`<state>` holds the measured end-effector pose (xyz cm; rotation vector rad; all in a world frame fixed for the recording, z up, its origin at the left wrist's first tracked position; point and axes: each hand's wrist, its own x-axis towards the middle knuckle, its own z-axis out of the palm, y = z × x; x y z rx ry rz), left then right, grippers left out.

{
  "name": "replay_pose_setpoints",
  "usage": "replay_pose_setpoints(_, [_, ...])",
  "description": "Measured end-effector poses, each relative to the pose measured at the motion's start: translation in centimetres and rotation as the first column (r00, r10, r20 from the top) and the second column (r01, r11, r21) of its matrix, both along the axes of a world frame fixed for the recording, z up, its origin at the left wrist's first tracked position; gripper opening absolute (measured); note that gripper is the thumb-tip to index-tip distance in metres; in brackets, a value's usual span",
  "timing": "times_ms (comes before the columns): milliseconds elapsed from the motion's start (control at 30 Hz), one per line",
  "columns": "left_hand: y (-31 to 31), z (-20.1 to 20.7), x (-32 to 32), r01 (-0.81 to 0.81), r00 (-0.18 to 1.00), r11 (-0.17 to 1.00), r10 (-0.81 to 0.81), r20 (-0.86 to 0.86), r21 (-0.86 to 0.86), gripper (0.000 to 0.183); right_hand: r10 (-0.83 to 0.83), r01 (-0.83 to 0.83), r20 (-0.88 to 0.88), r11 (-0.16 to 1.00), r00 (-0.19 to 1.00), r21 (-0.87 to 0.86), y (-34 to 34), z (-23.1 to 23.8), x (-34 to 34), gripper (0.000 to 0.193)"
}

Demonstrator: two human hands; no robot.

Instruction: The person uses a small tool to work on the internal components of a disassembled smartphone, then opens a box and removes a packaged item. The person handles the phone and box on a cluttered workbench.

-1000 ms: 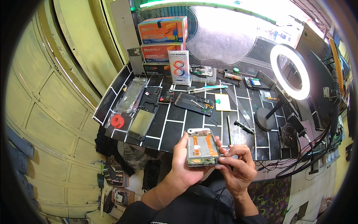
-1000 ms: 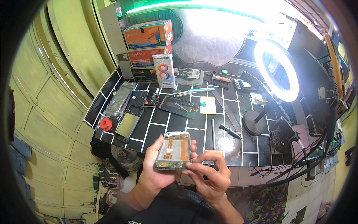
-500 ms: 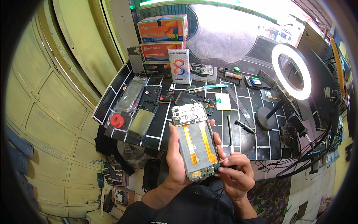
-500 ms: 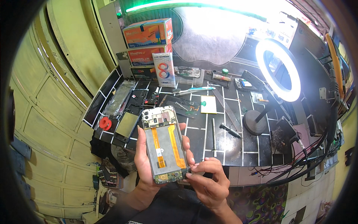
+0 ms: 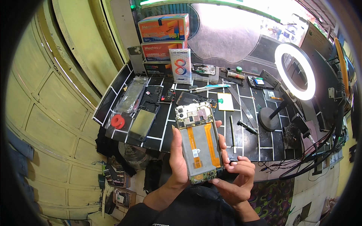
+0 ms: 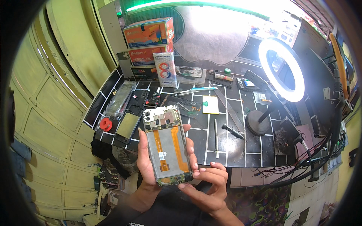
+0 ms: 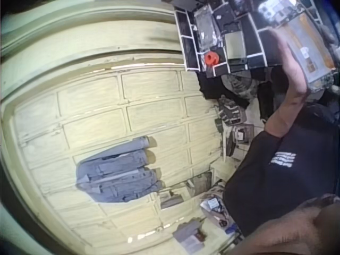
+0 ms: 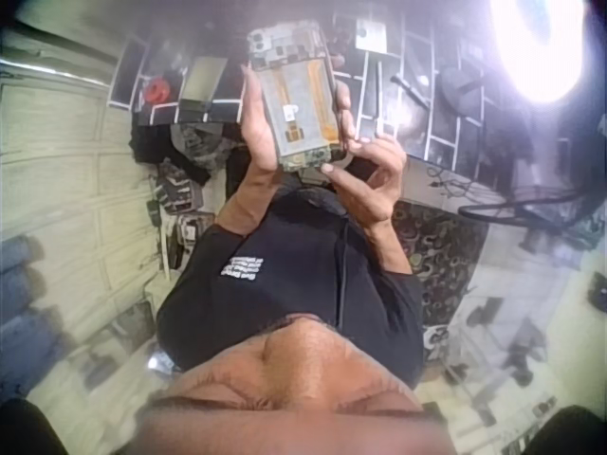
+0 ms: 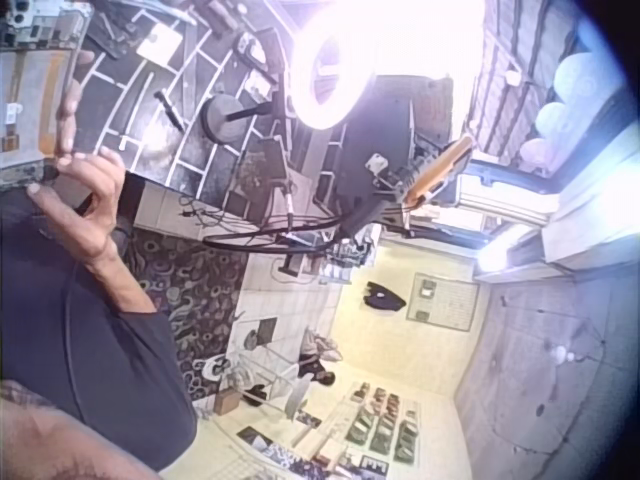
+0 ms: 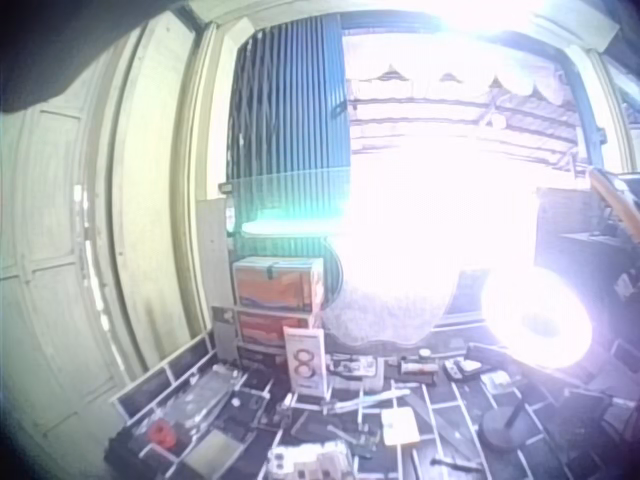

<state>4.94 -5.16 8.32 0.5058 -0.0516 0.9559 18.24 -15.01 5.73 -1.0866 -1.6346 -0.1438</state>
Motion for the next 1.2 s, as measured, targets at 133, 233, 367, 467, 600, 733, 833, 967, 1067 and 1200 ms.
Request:
replay_pose_setpoints(133, [0.1, -0.5, 0.1, -0.005, 1.000, 1.000, 0.005, -0.015, 0.000, 0.104, -0.036, 0.036, 0.069, 0.999, 0.997, 0.010, 0.1, 0.1, -0.3, 0.034])
replay_pose_setpoints(233, [0.1, -0.5, 0.2, -0.004, 1.000, 1.000, 0.004, -0.012, -0.010, 0.103, -0.061, 0.059, 0.096, 0.998, 0.993, 0.022, 0.2, 0.0, -0.3, 0.032])
replay_pose_setpoints(367, [0.1, -0.7, 0.3, -0.010, 1.000, 1.000, 0.010, -0.019, -0.009, 0.102, -0.073, 0.068, 0.078, 0.996, 0.994, 0.059, 0.2, -0.5, -0.4, 0.032])
replay_pose_setpoints(467, [0.2, -0.9, 0.3, -0.014, 1.000, 1.000, 0.014, -0.027, -0.002, 0.102, -0.072, 0.067, 0.061, 0.995, 0.996, 0.078, 0.3, -0.7, -0.5, 0.032])
replay_pose_setpoints(600, [0.2, -1.0, 0.3, -0.009, 1.000, 1.000, 0.008, -0.030, -0.016, 0.102, -0.060, 0.057, 0.030, 0.996, 0.998, 0.066, 0.3, -0.9, -0.5, 0.031])
replay_pose_setpoints(733, [0.3, -1.0, 0.3, 0.003, 1.000, 1.000, -0.003, -0.012, -0.021, 0.101, -0.054, 0.054, 0.004, 0.996, 0.999, 0.076, 0.3, -1.2, -0.6, 0.032])
replay_pose_setpoints(833, [0.4, -1.3, 0.3, 0.013, 0.999, 0.999, -0.011, 0.040, -0.051, 0.101, -0.062, 0.062, -0.004, 0.996, 0.998, 0.066, 0.2, -1.3, -0.6, 0.031])
replay_pose_setpoints(967, [0.3, -1.4, 0.3, 0.030, 0.992, 0.991, -0.014, 0.124, -0.132, 0.101, -0.055, 0.057, -0.060, 0.998, 0.997, 0.031, 0.1, -1.8, -0.7, 0.026])
replay_pose_setpoints(1067, [0.5, -1.7, 0.2, 0.010, 0.995, 0.997, -0.003, 0.095, -0.072, 0.101, -0.043, 0.046, -0.060, 0.998, 0.997, 0.044, 0.1, -2.1, -0.5, 0.026])
replay_pose_setpoints(1200, [0.0, -2.3, 0.8, -0.233, 0.971, 0.971, 0.235, 0.037, -0.056, 0.103, 0.116, -0.218, -0.623, 0.972, 0.774, -0.091, 0.2, -2.4, -1.7, 0.030])
